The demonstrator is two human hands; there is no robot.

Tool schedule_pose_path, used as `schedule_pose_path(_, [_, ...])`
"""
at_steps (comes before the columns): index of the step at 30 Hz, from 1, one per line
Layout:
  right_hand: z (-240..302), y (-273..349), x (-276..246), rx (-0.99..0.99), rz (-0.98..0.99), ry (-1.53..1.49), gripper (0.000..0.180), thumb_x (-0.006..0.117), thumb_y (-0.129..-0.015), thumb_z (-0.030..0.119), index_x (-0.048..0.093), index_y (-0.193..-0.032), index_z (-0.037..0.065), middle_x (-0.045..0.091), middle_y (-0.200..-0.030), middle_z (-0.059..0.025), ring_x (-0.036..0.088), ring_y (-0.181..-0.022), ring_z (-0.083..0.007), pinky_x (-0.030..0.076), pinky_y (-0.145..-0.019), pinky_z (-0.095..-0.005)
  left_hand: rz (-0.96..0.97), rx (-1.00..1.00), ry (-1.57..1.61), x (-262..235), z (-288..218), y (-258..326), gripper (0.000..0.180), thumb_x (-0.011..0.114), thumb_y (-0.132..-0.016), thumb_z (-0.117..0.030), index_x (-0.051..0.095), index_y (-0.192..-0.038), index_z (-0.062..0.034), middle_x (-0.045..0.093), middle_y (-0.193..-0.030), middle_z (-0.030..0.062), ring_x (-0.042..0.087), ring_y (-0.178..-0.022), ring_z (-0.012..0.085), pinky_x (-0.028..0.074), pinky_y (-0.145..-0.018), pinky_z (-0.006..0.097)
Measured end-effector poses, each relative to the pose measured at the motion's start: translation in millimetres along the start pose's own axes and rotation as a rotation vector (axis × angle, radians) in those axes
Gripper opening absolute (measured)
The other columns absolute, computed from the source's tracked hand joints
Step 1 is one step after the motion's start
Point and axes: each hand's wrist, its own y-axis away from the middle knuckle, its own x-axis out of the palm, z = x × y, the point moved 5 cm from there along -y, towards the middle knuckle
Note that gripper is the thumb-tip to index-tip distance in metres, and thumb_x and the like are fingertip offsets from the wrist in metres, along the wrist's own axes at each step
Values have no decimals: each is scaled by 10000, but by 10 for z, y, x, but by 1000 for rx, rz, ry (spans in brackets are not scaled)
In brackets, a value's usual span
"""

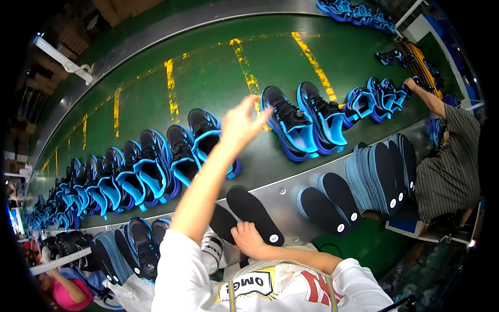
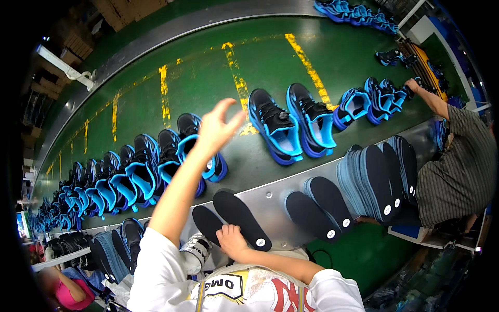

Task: The person places black insoles into blue and black sneakers on a green assembly table, pressing them firmly into each shoe by hand.

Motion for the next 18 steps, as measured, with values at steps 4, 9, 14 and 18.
schedule_pose_path(4, [-222, 208, -112, 99, 38, -432, 562, 684, -607, 321, 455, -982, -29, 440, -947, -196, 468, -870, -333, 390, -767, -410, 311, 97, -260, 849, -319, 51, 791, 666, -656, -491, 350, -1236, -55, 609, -788, 184, 604, -721, 350, 478, -624, 421])
schedule_pose_path(9, [-796, 592, -335, 359, -186, -1157, 613, 611, -693, 226, 349, -1177, -46, 343, -1152, -263, 427, -1043, -383, 376, -903, -372, 256, 237, -329, 1284, -158, 41, 587, 633, -699, -328, 409, -1164, -49, 603, -797, 166, 599, -711, 325, 480, -629, 409])
schedule_pose_path(14, [-1709, 1212, -798, 436, -308, -1227, 324, 448, -857, 199, 527, -1064, -38, 477, -1132, -236, 497, -1006, -332, 378, -883, -368, 400, -203, 149, 1107, 18, -258, 451, 540, -770, -411, 569, -912, 15, 598, -755, 172, 587, -686, 296, 449, -635, 379])
schedule_pose_path(18, [-1945, 1314, -1387, 388, -285, -965, 248, 494, -846, 192, 604, -959, -1, 517, -1113, -249, 522, -914, -356, 414, -821, -378, 505, -571, 631, 1159, 251, -268, 290, 551, -775, -357, 517, -725, -74, 369, -565, -30, 293, -459, 57, 198, -422, 217])
